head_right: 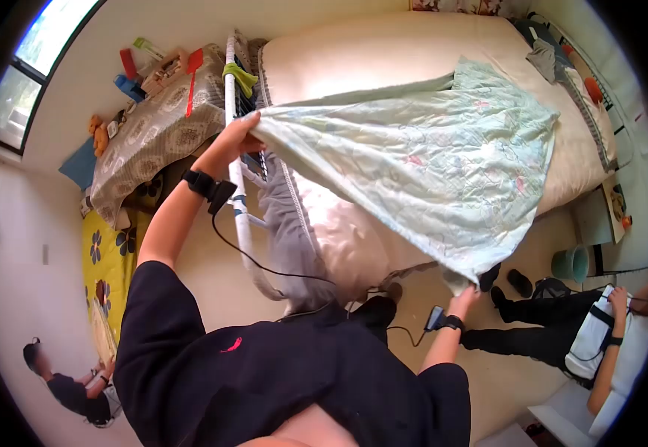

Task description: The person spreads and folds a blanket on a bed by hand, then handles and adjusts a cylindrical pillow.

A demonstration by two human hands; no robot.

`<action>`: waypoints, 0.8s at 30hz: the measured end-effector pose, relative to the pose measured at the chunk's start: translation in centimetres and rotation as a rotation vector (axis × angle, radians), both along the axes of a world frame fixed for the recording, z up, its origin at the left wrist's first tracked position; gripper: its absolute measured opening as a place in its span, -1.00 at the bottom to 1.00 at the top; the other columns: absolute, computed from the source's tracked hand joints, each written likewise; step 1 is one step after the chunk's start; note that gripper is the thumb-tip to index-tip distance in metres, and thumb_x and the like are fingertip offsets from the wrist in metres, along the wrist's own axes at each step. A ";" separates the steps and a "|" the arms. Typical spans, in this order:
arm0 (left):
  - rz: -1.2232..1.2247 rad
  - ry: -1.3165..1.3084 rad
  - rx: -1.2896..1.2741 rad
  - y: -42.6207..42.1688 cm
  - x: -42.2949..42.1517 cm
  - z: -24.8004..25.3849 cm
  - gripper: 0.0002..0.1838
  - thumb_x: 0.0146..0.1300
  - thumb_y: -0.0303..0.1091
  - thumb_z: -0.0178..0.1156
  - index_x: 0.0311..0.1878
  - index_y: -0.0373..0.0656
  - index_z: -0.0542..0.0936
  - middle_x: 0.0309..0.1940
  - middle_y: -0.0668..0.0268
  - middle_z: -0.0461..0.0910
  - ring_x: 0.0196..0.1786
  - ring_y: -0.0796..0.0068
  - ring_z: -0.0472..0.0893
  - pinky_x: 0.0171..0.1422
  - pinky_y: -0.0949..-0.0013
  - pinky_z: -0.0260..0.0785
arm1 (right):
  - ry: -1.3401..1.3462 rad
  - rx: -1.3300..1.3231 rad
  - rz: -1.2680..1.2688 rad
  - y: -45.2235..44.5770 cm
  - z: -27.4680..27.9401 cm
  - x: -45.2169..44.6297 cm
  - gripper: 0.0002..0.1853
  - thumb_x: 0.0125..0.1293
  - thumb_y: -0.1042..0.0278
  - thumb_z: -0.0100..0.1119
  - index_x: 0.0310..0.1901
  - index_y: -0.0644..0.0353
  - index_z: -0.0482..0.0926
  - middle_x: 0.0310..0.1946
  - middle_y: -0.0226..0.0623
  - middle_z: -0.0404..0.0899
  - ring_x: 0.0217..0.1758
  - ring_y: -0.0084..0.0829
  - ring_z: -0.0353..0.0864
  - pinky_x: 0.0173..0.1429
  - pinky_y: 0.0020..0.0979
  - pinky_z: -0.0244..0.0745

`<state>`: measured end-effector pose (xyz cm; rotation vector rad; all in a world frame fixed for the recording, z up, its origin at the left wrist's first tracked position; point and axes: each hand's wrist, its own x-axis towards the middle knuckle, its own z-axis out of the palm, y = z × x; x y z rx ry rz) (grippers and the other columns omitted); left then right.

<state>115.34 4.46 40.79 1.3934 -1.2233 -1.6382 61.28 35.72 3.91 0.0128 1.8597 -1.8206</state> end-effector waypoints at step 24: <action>0.187 0.282 0.165 -4.9 22.9 -10.2 -0.62 0.24 -0.07 -0.01 -0.08 -0.19 0.39 -0.24 0.29 0.47 -0.24 0.44 0.49 -0.22 0.39 0.46 | -0.059 0.581 0.182 15.0 -2.1 31.4 -0.59 -0.08 0.49 -0.11 -0.11 0.40 0.42 -0.22 0.07 0.50 -0.12 -0.07 0.49 0.00 -0.27 0.33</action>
